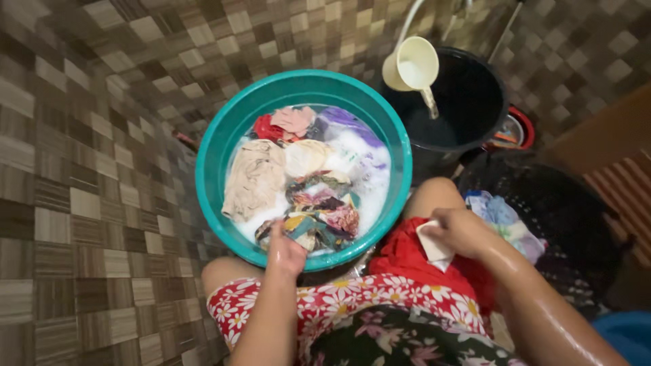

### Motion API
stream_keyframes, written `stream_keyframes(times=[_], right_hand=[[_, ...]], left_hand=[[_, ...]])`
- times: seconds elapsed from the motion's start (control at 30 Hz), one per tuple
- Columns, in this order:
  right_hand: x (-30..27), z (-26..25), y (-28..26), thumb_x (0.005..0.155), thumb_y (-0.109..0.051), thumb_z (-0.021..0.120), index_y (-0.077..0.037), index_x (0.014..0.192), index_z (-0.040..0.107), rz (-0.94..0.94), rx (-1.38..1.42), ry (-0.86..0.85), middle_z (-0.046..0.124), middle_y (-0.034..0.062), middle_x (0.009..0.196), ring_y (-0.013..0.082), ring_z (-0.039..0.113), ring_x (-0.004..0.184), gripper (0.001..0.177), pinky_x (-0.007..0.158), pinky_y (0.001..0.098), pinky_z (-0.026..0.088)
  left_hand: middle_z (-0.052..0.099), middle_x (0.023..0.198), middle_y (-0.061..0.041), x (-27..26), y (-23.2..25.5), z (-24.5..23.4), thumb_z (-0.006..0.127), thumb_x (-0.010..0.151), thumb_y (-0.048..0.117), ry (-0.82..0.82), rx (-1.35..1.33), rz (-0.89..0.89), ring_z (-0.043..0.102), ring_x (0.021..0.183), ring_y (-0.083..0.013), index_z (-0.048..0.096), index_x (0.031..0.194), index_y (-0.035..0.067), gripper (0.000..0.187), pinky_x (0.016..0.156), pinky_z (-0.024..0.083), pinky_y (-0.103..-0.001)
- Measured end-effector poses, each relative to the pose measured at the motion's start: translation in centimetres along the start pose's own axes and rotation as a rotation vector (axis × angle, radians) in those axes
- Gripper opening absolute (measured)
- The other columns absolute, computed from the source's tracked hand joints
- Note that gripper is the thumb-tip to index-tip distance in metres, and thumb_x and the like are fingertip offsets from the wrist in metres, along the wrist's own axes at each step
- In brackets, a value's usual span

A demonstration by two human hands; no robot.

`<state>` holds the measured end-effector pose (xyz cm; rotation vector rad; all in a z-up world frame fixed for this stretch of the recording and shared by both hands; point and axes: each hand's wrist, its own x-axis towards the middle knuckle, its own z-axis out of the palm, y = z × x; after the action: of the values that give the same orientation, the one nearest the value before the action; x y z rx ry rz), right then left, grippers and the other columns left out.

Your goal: The person washes clothes in a basin filled with soapy water by hand, scrubbing various garments and then wringing them out.

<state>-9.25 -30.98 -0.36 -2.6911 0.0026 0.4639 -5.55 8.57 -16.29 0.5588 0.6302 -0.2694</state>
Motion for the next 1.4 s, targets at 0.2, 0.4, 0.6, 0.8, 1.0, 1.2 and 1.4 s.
stream_keyframes(times=[0.2,0.4,0.6,0.8,1.0,1.2,1.4], right_hand=[[-2.5,1.9,7.9,0.085,-0.036,0.076,-0.004,0.114,0.072,0.276,0.355,0.093,0.08,0.0187,0.093,0.0332,0.077,0.086,0.044,0.08,0.0427,0.058],[-3.0,-0.1,3.3,0.079,-0.029,0.08,-0.011,0.118,0.074,0.148,-0.059,0.279,0.073,0.0159,0.107,0.0334,0.07,0.102,0.044,0.09,0.0397,0.054],[4.5,1.1,-11.5,0.089,-0.028,0.079,0.0,0.136,0.056,-0.586,0.565,0.45,0.065,0.0183,0.128,0.0276,0.061,0.119,0.059,0.098,0.0399,0.049],[13.6,5.3,-16.2,0.096,-0.029,0.073,0.002,0.128,0.07,-0.289,0.704,-0.082,0.073,0.0166,0.091,0.0232,0.068,0.079,0.044,0.074,0.0366,0.055],[16.3,10.3,-20.6,0.086,-0.017,0.074,-0.007,0.116,0.065,-0.406,1.116,0.095,0.073,0.0045,0.094,0.0121,0.069,0.079,0.032,0.075,0.0279,0.057],[10.0,12.0,-25.6,0.089,-0.025,0.081,-0.001,0.078,0.065,-0.748,0.547,0.358,0.061,0.0136,0.067,0.0227,0.057,0.06,0.031,0.063,0.0365,0.05],[17.3,9.2,-21.3,0.087,-0.029,0.069,-0.004,0.066,0.068,-0.364,0.85,0.428,0.068,0.0108,0.061,0.0216,0.059,0.05,0.033,0.049,0.0387,0.048]], left_hand=[[0.065,0.095,-0.003,7.6,-1.9,-5.8,0.072,0.094,0.012,0.072,0.331,0.009,0.058,0.072,-0.0194,0.06,0.116,0.017,0.026,0.057,0.044,-0.036],[0.065,0.094,-0.012,6.3,-1.3,-3.0,0.063,0.093,0.008,0.177,0.461,0.007,0.064,0.069,-0.0237,0.063,0.112,0.007,0.018,0.054,0.054,-0.039],[0.073,0.097,-0.012,1.6,1.4,9.2,0.062,0.093,0.016,-0.15,0.455,0.039,0.064,0.074,-0.0215,0.072,0.108,-0.001,0.025,0.056,0.046,-0.033],[0.072,0.108,-0.015,-3.4,12.3,18.2,0.063,0.095,0.012,-0.405,0.182,0.369,0.07,0.103,-0.0264,0.068,0.109,-0.004,0.021,0.095,0.056,-0.041],[0.073,0.107,-0.016,-0.3,12.4,14.2,0.05,0.093,0.034,-0.163,-0.23,0.029,0.067,0.101,-0.0328,0.069,0.112,0.0,0.043,0.094,0.053,-0.05],[0.073,0.105,-0.011,-0.4,4.6,12.3,0.054,0.095,0.044,-0.35,-0.196,-0.262,0.069,0.091,-0.0231,0.068,0.112,0.005,0.045,0.081,0.057,-0.036],[0.071,0.099,-0.008,-1.2,2.8,14.0,0.066,0.101,0.029,-0.23,-0.033,-0.065,0.067,0.084,-0.0218,0.068,0.11,0.009,0.022,0.071,0.054,-0.037]])
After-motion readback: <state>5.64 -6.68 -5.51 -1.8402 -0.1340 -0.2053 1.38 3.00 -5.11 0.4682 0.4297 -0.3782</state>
